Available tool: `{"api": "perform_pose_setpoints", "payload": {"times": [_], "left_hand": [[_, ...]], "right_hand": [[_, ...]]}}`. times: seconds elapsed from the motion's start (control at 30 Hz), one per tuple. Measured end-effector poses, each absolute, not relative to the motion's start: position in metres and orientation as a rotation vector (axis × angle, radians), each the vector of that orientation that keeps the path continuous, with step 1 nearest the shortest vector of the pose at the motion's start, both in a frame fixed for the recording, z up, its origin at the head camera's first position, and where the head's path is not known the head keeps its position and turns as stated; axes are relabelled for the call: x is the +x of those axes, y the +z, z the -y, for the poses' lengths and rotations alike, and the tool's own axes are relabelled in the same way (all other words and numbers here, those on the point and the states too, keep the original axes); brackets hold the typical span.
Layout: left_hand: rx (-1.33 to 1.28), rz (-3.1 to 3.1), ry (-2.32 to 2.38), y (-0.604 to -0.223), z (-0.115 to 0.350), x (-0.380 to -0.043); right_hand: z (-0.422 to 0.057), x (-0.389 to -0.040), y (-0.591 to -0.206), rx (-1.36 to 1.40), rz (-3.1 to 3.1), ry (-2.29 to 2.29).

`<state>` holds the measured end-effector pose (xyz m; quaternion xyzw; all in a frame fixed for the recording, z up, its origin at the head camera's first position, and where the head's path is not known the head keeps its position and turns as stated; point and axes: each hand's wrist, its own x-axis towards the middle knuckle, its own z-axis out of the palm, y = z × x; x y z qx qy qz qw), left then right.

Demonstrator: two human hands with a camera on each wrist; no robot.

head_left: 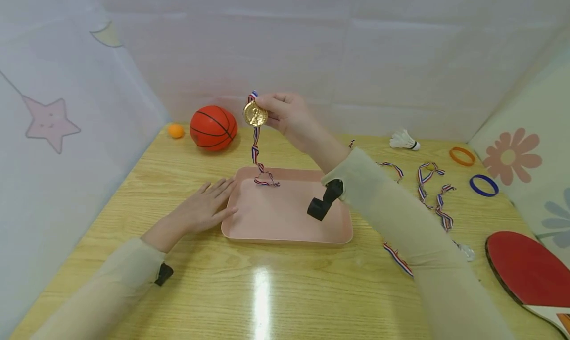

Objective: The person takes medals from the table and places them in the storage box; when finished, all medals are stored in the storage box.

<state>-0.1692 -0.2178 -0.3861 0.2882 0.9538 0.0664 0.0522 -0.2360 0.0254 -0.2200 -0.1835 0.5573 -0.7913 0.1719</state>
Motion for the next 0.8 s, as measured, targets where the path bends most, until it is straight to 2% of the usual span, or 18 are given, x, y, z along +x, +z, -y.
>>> {"api": "perform_pose_setpoints", "payload": {"times": [0.27, 0.5, 0.8], "left_hand": [[0.881, -2.902, 0.209, -0.386, 0.217, -0.169], [0.895, -2.909, 0.220, -0.387, 0.215, -0.169], [0.898, -2.912, 0.196, -0.386, 0.212, -0.169]], "right_hand": [[-0.018, -0.226, -0.282, -0.364, -1.736, -1.960], [-0.023, -0.207, -0.343, -0.374, -2.000, -1.578], [-0.038, -0.188, -0.371, -0.414, -2.017, -1.245]]}}
